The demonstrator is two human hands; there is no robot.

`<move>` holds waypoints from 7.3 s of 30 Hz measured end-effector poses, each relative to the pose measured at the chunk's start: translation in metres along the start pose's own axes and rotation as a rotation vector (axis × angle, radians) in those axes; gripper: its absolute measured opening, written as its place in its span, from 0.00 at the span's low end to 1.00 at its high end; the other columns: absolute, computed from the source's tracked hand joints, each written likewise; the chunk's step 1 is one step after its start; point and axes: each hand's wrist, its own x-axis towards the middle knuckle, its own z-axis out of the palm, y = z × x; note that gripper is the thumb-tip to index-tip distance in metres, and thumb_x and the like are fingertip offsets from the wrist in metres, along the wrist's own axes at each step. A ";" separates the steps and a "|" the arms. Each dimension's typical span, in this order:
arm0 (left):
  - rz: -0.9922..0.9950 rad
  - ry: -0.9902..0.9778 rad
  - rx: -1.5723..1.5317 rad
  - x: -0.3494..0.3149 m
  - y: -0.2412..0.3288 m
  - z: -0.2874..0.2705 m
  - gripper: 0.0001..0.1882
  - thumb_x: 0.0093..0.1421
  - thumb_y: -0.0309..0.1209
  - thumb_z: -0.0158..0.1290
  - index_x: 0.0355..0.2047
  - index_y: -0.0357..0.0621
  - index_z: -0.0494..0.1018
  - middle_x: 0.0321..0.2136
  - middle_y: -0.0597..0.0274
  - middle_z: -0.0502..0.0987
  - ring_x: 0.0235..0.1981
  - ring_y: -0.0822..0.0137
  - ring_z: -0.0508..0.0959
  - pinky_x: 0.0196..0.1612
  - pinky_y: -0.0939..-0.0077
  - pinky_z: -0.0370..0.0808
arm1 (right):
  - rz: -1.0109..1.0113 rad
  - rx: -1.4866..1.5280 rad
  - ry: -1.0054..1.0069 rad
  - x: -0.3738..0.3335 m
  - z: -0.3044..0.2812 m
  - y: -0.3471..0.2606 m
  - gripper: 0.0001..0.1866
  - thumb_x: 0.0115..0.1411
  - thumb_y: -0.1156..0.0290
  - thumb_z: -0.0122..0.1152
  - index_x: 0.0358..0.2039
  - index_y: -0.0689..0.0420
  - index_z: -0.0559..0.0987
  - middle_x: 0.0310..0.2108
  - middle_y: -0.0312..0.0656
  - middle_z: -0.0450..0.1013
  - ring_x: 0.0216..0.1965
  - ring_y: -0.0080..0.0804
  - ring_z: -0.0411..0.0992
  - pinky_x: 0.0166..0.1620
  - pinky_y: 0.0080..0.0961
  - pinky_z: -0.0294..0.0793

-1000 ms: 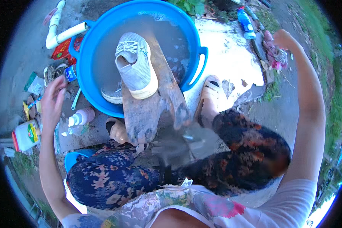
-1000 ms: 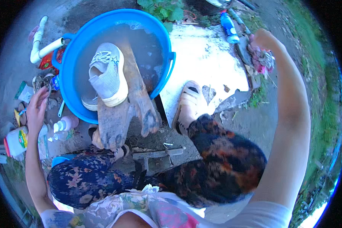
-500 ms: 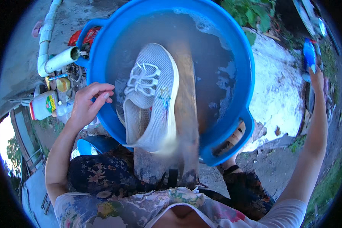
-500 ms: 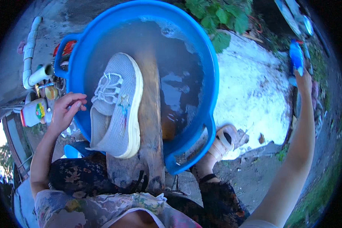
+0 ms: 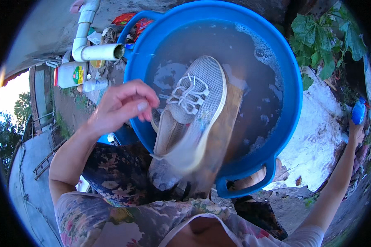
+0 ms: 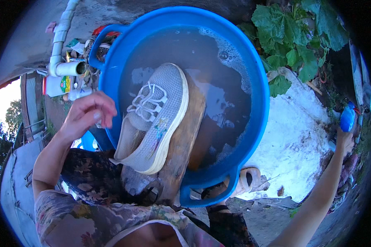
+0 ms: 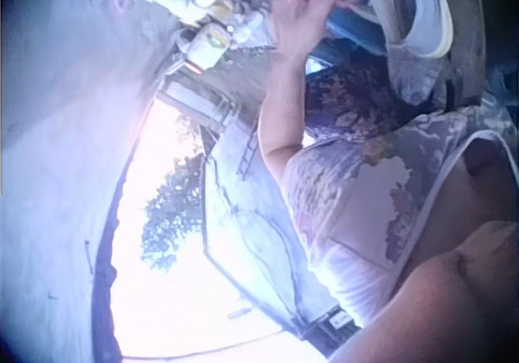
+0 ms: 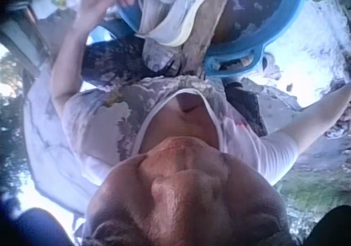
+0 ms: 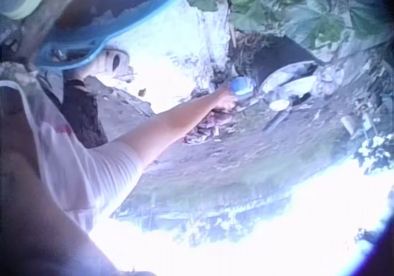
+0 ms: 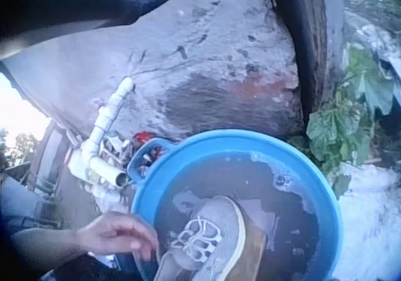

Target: The person washes a single sneaker by hand using a brush and liquid detergent. They scrub the upper, sole, and sides, repeatedly rinse with water from a blue basin, and apply detergent from a bottle. The shoe is handled one at a time and remains in the basin during the process.

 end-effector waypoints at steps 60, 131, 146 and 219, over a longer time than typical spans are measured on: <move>0.161 0.063 -1.388 -0.023 -0.057 0.093 0.22 0.66 0.41 0.41 0.55 0.40 0.62 0.52 0.55 0.69 0.50 0.62 0.71 0.53 0.63 0.68 | -1.138 -0.386 0.497 -0.416 -0.450 -0.267 0.27 0.39 0.76 0.66 0.43 0.54 0.70 0.34 0.43 0.69 0.40 0.39 0.68 0.40 0.33 0.67; 0.499 0.707 0.598 -0.013 -0.086 0.118 0.23 0.49 0.32 0.54 0.46 0.36 0.67 0.44 0.50 0.70 0.48 0.54 0.68 0.49 0.52 0.61 | -1.203 -0.248 0.397 -0.453 -0.431 -0.303 0.29 0.36 0.73 0.70 0.43 0.53 0.71 0.33 0.43 0.69 0.39 0.38 0.69 0.41 0.32 0.68; 0.539 0.743 0.481 -0.018 -0.084 0.119 0.30 0.51 0.32 0.53 0.54 0.35 0.60 0.50 0.47 0.69 0.46 0.52 0.72 0.47 0.56 0.68 | -1.063 -0.258 0.353 -0.425 -0.420 -0.286 0.28 0.38 0.75 0.66 0.44 0.54 0.71 0.34 0.46 0.71 0.40 0.42 0.70 0.41 0.35 0.67; 0.252 0.119 -1.371 0.001 -0.103 0.073 0.18 0.59 0.25 0.44 0.50 0.34 0.66 0.46 0.54 0.73 0.46 0.62 0.74 0.51 0.67 0.70 | -0.372 0.578 -0.322 -0.381 -0.276 -0.327 0.30 0.54 0.58 0.59 0.53 0.63 0.68 0.47 0.56 0.71 0.50 0.46 0.69 0.52 0.32 0.66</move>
